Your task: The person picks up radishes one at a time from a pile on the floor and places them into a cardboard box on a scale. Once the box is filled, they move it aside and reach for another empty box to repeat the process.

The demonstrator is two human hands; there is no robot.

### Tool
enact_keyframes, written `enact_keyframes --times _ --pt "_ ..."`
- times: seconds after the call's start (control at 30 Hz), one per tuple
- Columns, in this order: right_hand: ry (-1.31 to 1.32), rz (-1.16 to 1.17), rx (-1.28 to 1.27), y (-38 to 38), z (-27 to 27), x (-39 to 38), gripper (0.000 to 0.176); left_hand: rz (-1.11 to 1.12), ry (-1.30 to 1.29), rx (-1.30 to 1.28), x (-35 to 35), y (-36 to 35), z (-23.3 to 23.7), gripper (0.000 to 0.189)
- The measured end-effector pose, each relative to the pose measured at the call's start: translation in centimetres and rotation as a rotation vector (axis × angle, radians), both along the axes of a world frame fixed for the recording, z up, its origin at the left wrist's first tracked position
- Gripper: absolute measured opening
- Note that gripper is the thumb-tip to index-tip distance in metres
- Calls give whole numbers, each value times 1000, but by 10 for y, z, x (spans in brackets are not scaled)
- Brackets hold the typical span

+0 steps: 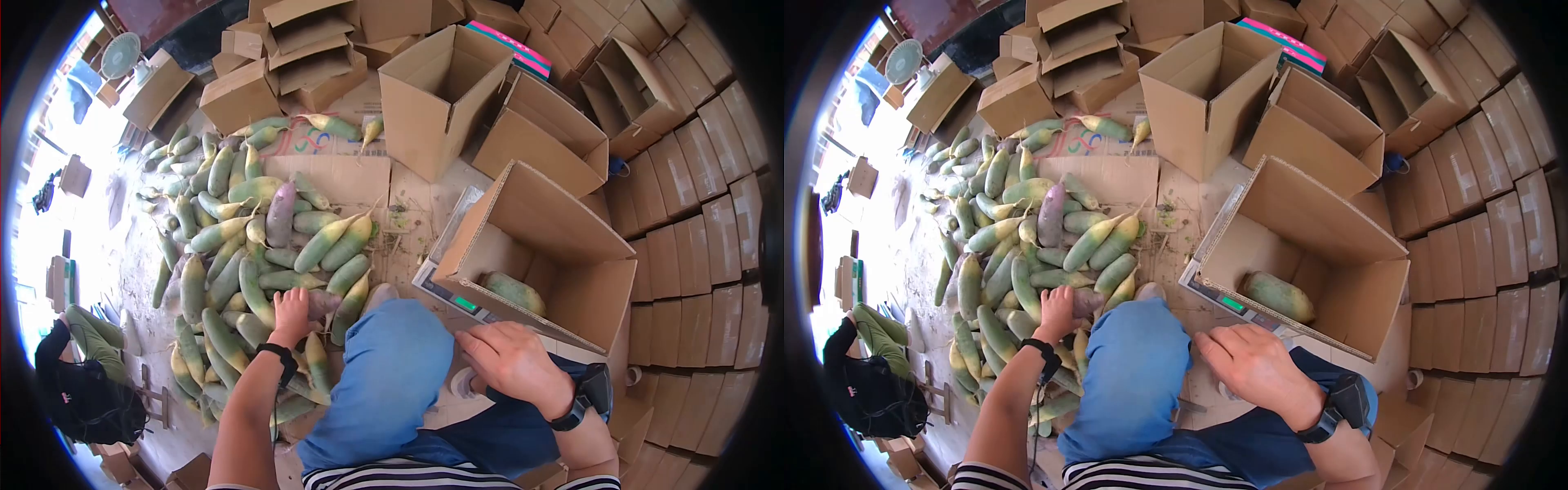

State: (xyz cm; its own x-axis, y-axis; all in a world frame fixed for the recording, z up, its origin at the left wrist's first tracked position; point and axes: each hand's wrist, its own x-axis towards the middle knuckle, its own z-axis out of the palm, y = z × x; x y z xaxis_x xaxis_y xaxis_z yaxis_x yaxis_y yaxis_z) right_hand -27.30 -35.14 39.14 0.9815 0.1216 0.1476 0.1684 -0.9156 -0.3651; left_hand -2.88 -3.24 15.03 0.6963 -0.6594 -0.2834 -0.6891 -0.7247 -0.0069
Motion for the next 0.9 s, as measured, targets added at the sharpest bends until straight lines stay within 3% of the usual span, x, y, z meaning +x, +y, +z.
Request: enact_keyframes --times 0.03,0.1,0.17,0.23,0.37,0.47,0.6,0.63,0.7,0.73,0.77,0.83,0.87,0.9 --pt "-16 10 -14 0 1 0 35 -1 -6 0 3 -2 6 67" --pt "-16 -1 -3 0 1 -1 33 442 161 -420 9 -9 26 75" --pt "-21 -6 8 1 2 -1 32 526 255 -579 12 -9 58 68" --pt "-32 -41 48 1 5 0 31 656 662 -1135 12 -17 88 65" --pt "-175 -119 172 -3 18 5 34 590 943 -1502 -12 -54 202 70" --pt "-182 -134 423 -4 63 21 62 351 1162 -1676 -41 -92 277 73" --pt "-204 -73 622 2 96 32 93 201 1270 -1543 -80 -138 322 80" --pt "-219 -98 603 -2 97 27 93 168 1293 -1537 -84 -150 326 80" --pt "-90 -169 879 -14 89 19 98 139 1188 -1365 -89 -169 330 78" --pt "-87 -204 933 -22 86 12 94 -11 1027 -1335 -80 -173 314 75" --pt "-94 -219 925 -31 81 5 94 -26 1040 -1334 -75 -168 308 75" --pt "7 -419 984 -50 68 -10 91 -267 385 -938 -76 -148 290 77" --pt "-22 -471 796 -62 62 -16 88 -344 357 -776 -84 -138 288 77" --pt "-26 -516 594 -75 54 -22 88 -352 368 -769 -92 -132 283 77"
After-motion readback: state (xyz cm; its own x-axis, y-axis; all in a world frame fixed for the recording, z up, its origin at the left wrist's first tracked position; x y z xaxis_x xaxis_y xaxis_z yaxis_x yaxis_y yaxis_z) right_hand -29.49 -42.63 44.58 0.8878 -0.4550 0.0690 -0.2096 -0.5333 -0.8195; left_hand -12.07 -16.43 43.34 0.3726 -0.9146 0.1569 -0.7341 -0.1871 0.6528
